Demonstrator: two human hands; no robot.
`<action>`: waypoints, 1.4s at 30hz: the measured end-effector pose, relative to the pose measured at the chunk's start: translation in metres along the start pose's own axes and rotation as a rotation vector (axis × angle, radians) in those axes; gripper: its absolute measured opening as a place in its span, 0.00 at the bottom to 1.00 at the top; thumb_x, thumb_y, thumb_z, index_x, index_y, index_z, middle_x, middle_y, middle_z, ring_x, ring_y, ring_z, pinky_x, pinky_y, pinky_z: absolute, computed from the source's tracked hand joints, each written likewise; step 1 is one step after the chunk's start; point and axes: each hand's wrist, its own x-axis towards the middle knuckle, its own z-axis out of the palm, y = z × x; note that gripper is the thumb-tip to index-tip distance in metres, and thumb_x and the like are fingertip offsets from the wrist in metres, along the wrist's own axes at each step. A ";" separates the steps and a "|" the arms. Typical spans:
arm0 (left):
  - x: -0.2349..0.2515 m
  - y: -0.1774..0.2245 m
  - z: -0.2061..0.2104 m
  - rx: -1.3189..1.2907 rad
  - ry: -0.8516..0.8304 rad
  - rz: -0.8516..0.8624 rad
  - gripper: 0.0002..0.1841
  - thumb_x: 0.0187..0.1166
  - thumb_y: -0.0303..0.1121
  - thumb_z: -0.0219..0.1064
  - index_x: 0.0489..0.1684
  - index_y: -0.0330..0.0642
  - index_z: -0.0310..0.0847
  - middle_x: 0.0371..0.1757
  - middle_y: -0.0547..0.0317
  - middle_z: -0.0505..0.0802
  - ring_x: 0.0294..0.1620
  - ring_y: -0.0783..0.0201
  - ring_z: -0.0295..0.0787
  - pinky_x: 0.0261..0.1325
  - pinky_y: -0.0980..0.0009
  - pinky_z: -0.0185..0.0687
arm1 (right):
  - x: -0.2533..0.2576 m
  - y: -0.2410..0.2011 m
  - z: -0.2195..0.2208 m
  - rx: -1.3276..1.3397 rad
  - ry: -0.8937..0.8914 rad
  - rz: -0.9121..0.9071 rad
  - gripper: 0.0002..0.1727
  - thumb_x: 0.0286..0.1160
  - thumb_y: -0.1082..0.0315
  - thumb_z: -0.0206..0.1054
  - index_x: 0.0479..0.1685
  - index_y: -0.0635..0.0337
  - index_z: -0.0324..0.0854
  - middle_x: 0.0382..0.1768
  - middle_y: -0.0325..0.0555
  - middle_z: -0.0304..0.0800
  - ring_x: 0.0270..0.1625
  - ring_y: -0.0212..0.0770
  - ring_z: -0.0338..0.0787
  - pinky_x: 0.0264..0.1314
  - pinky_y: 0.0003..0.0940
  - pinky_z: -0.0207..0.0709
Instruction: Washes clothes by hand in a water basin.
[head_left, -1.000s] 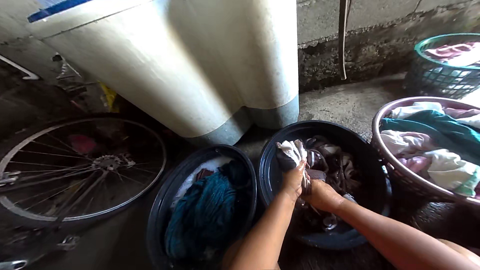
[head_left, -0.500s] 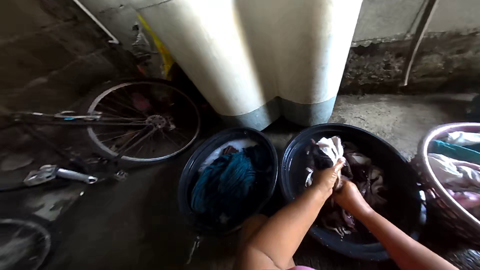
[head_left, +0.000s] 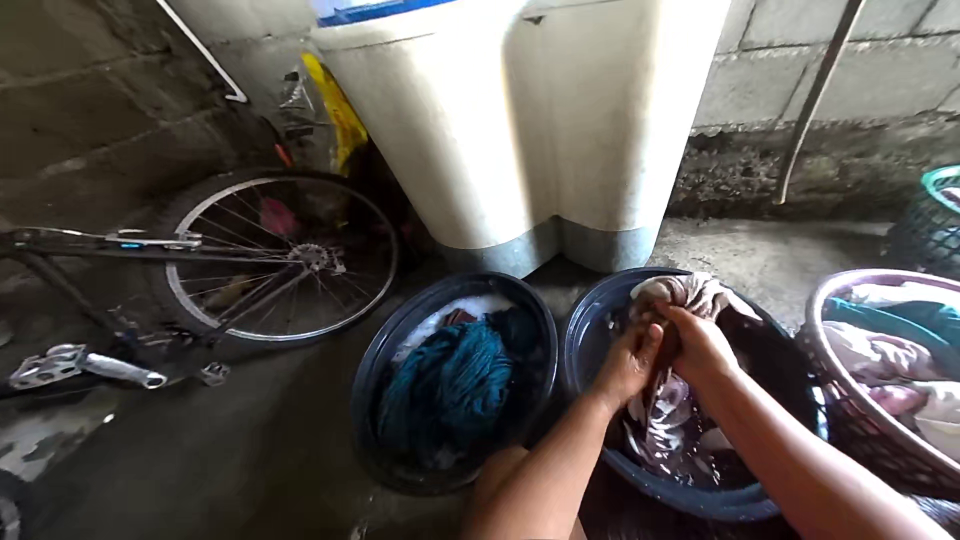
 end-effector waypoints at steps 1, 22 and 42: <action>-0.003 -0.005 0.006 0.040 0.085 0.056 0.27 0.94 0.39 0.49 0.80 0.24 0.68 0.76 0.32 0.81 0.79 0.51 0.78 0.85 0.57 0.67 | 0.001 -0.009 0.008 0.020 0.045 -0.005 0.09 0.83 0.71 0.64 0.52 0.68 0.77 0.30 0.50 0.90 0.28 0.40 0.91 0.34 0.36 0.89; 0.019 -0.054 0.061 -0.272 0.207 0.029 0.24 0.70 0.20 0.70 0.66 0.18 0.73 0.55 0.43 0.90 0.58 0.71 0.86 0.68 0.74 0.79 | -0.015 0.014 0.003 -0.140 -0.131 -0.209 0.07 0.85 0.69 0.60 0.36 0.58 0.77 0.13 0.34 0.77 0.12 0.29 0.76 0.17 0.26 0.77; 0.007 0.026 -0.035 -0.433 -0.296 -0.144 0.08 0.70 0.24 0.67 0.44 0.36 0.86 0.38 0.61 0.94 0.40 0.71 0.90 0.51 0.69 0.87 | 0.050 -0.003 0.010 -0.300 -0.791 -0.106 0.51 0.52 0.08 0.51 0.56 0.43 0.84 0.42 0.31 0.95 0.45 0.27 0.93 0.49 0.30 0.89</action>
